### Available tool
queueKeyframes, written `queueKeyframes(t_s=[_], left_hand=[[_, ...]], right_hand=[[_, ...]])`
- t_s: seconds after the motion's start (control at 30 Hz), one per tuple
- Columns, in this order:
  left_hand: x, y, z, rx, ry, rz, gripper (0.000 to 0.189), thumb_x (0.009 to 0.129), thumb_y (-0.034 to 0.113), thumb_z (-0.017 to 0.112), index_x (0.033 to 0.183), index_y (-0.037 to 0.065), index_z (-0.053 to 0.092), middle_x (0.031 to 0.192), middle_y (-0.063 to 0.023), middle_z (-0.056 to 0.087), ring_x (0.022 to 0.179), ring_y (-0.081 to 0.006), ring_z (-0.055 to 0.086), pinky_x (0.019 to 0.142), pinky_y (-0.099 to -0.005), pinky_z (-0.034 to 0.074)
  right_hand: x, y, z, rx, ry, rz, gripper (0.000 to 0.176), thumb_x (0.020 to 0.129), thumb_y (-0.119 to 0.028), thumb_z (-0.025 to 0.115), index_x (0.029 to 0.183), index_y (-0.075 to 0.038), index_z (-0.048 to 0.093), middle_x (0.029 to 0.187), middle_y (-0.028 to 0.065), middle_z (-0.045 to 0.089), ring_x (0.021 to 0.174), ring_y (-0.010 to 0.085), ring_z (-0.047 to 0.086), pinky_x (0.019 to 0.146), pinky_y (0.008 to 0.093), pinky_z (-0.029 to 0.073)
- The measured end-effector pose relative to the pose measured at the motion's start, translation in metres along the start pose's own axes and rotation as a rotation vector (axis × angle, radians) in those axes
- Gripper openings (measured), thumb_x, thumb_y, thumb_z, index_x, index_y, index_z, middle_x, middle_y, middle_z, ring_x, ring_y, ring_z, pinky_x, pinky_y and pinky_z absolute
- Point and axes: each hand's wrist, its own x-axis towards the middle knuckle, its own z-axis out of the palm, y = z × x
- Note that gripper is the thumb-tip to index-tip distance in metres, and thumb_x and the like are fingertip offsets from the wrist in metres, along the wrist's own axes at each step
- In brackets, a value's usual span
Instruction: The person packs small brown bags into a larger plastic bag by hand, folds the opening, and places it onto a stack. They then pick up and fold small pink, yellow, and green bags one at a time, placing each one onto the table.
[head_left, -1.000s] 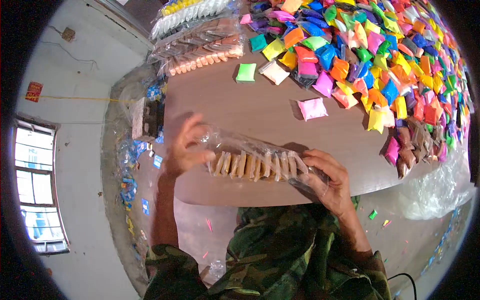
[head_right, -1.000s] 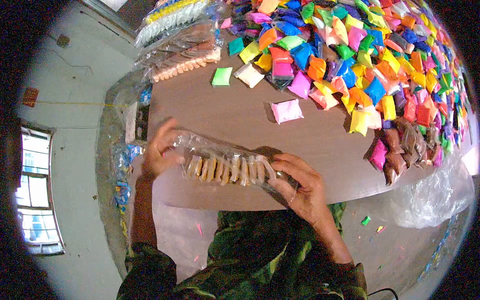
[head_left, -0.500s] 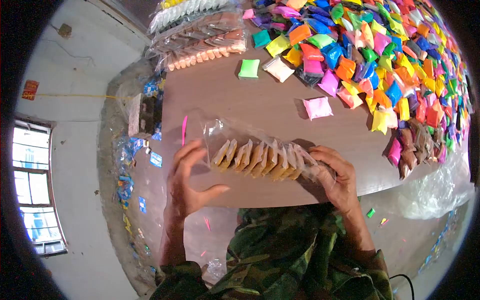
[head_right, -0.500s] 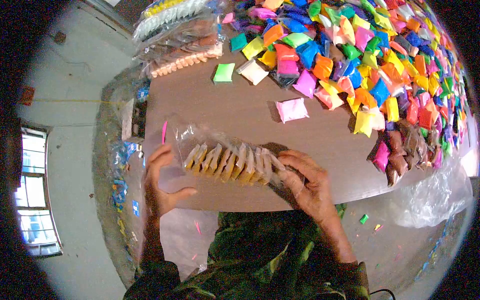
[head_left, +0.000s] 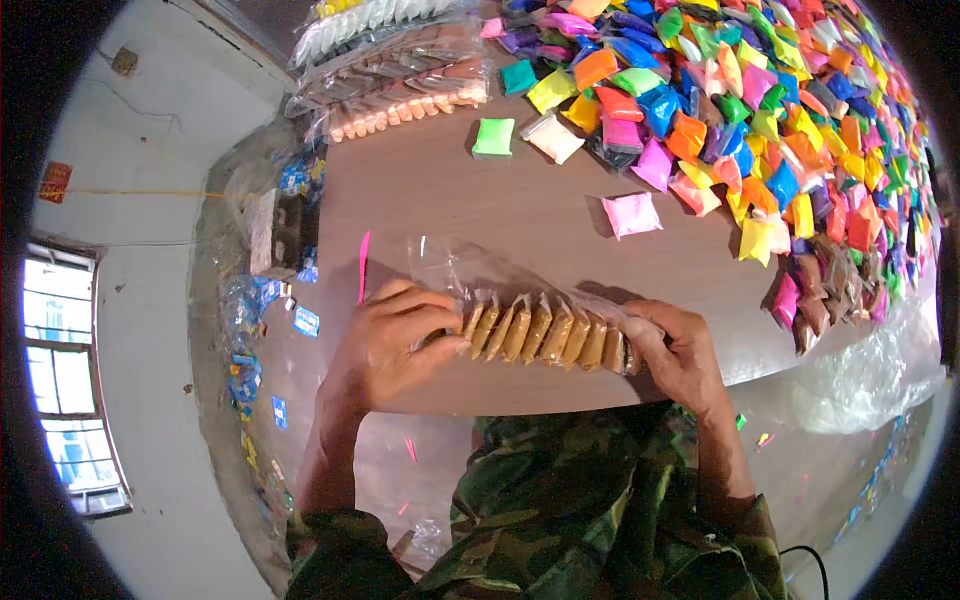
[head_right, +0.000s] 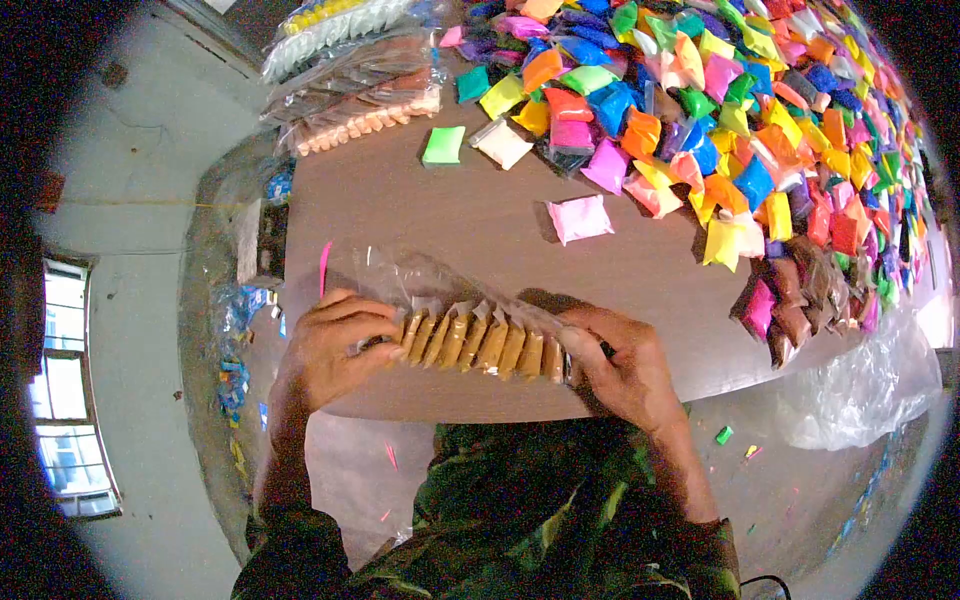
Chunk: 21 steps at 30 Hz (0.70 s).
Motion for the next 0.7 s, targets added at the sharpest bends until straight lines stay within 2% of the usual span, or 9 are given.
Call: queueKeyframes(t_s=[0.13,0.23,0.33,0.43,0.57,0.63,0.7], left_hand=[[-0.007,-0.013,0.014,-0.026,0.032,-0.011,0.025,0.085,0.022,0.083,0.103,0.005,0.078,0.113,-0.0118,0.077,0.109,-0.0319,0.07,0.096,-0.0435,0.055],[-0.004,-0.014,0.019,-0.068,0.06,-0.015,0.028,0.087,0.023,0.082,0.107,0.005,0.077,0.111,-0.0131,0.077,0.107,-0.0331,0.071,0.096,-0.0436,0.055],[-0.005,-0.013,0.022,-0.049,0.102,-0.021,0.031,0.088,0.024,0.081,0.111,0.004,0.076,0.11,-0.0145,0.077,0.103,-0.0341,0.072,0.096,-0.044,0.055],[-0.005,-0.013,0.023,-0.02,0.09,-0.025,0.034,0.087,0.024,0.082,0.112,0.004,0.075,0.109,-0.0153,0.077,0.102,-0.0345,0.072,0.096,-0.0444,0.055],[-0.005,-0.023,0.025,-0.01,0.027,0.007,0.039,0.084,0.025,0.084,0.117,0.005,0.075,0.115,-0.0157,0.077,0.107,-0.0349,0.072,0.098,-0.0443,0.054],[-0.005,-0.02,0.026,0.054,0.088,0.013,0.044,0.083,0.025,0.085,0.121,0.006,0.074,0.121,-0.0147,0.075,0.113,-0.0353,0.071,0.101,-0.0442,0.053],[-0.003,-0.012,0.025,0.08,0.146,0.013,0.048,0.082,0.026,0.085,0.125,0.006,0.072,0.126,-0.0134,0.074,0.117,-0.0358,0.069,0.103,-0.0445,0.052]], right_hand=[[0.001,-0.007,0.007,0.035,0.058,0.094,0.028,0.103,-0.015,0.069,0.125,0.003,0.068,0.111,0.0164,0.075,0.098,0.0215,0.072,0.087,0.0343,0.057],[0.002,-0.013,0.009,0.043,0.175,0.026,0.035,0.099,-0.016,0.073,0.127,0.003,0.065,0.112,0.0173,0.073,0.102,0.0241,0.071,0.091,0.0354,0.056],[0.0,-0.016,0.01,-0.191,0.401,-0.14,0.041,0.092,-0.014,0.079,0.128,0.001,0.065,0.115,0.0176,0.071,0.108,0.0307,0.069,0.096,0.0398,0.055],[-0.004,-0.024,0.008,-0.378,0.441,-0.348,0.044,0.084,-0.012,0.085,0.123,-0.002,0.069,0.117,0.0163,0.069,0.111,0.0358,0.068,0.097,0.0437,0.055],[-0.008,-0.044,0.019,-0.513,0.317,-0.59,0.043,0.079,-0.012,0.087,0.119,-0.005,0.072,0.119,0.0145,0.07,0.11,0.0352,0.069,0.094,0.0445,0.056],[-0.005,-0.051,0.028,-0.523,0.248,-0.688,0.041,0.078,-0.012,0.088,0.117,-0.006,0.074,0.121,0.0136,0.07,0.111,0.0339,0.069,0.093,0.044,0.056],[-0.002,-0.053,0.037,-0.489,0.159,-0.652,0.041,0.081,-0.016,0.086,0.119,-0.008,0.073,0.124,0.0131,0.07,0.114,0.0337,0.068,0.096,0.0471,0.055]])
